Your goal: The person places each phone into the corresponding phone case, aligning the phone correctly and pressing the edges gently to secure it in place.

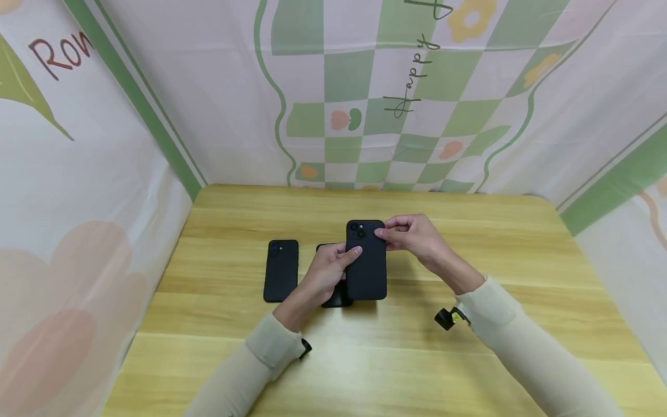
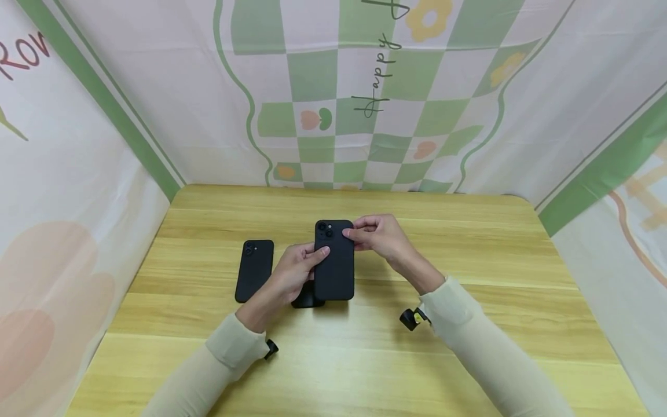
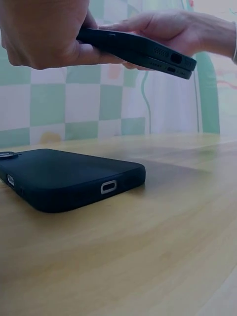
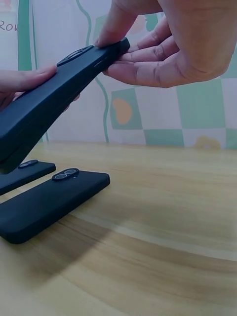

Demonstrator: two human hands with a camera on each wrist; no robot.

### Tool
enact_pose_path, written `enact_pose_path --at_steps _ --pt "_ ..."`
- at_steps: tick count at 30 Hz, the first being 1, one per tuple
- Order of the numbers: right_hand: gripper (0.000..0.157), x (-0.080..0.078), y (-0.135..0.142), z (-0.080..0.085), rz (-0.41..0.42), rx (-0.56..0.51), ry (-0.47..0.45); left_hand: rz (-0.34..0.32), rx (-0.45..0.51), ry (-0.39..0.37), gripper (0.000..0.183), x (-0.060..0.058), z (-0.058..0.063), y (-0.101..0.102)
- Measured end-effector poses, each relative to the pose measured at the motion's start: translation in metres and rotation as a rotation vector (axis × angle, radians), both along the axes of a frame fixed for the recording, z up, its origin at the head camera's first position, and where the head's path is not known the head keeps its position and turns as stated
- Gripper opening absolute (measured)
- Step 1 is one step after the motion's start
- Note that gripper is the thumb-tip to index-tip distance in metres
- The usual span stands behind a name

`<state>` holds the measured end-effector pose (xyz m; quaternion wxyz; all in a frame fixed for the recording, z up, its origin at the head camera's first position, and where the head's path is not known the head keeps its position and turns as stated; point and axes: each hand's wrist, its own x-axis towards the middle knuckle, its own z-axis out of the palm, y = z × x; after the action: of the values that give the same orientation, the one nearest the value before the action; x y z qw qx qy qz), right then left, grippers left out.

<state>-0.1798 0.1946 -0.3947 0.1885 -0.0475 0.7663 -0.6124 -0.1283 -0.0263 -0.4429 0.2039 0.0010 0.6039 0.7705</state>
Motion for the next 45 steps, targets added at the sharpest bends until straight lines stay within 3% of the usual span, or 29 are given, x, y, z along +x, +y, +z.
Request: enact_pose_path --at_steps 8,13,25,38,45 --pt "0.028 0.009 -0.002 -0.005 0.0 -0.003 0.012 0.057 0.019 -0.037 0.034 -0.004 0.003 0.0" --pt "0.027 0.015 -0.004 -0.009 -0.011 0.018 0.048 0.07 0.053 -0.038 0.036 -0.006 0.003 -0.001" --pt "0.026 0.021 -0.006 -0.015 -0.03 0.027 0.033 0.097 0.046 -0.03 0.035 -0.005 0.004 0.0" --pt "0.027 0.022 -0.005 -0.008 0.045 0.078 0.043 0.004 0.07 -0.052 0.036 -0.011 0.005 -0.004" --pt "0.02 0.02 0.002 -0.004 0.169 0.154 0.069 -0.007 0.006 -0.029 0.035 -0.013 0.008 -0.014"
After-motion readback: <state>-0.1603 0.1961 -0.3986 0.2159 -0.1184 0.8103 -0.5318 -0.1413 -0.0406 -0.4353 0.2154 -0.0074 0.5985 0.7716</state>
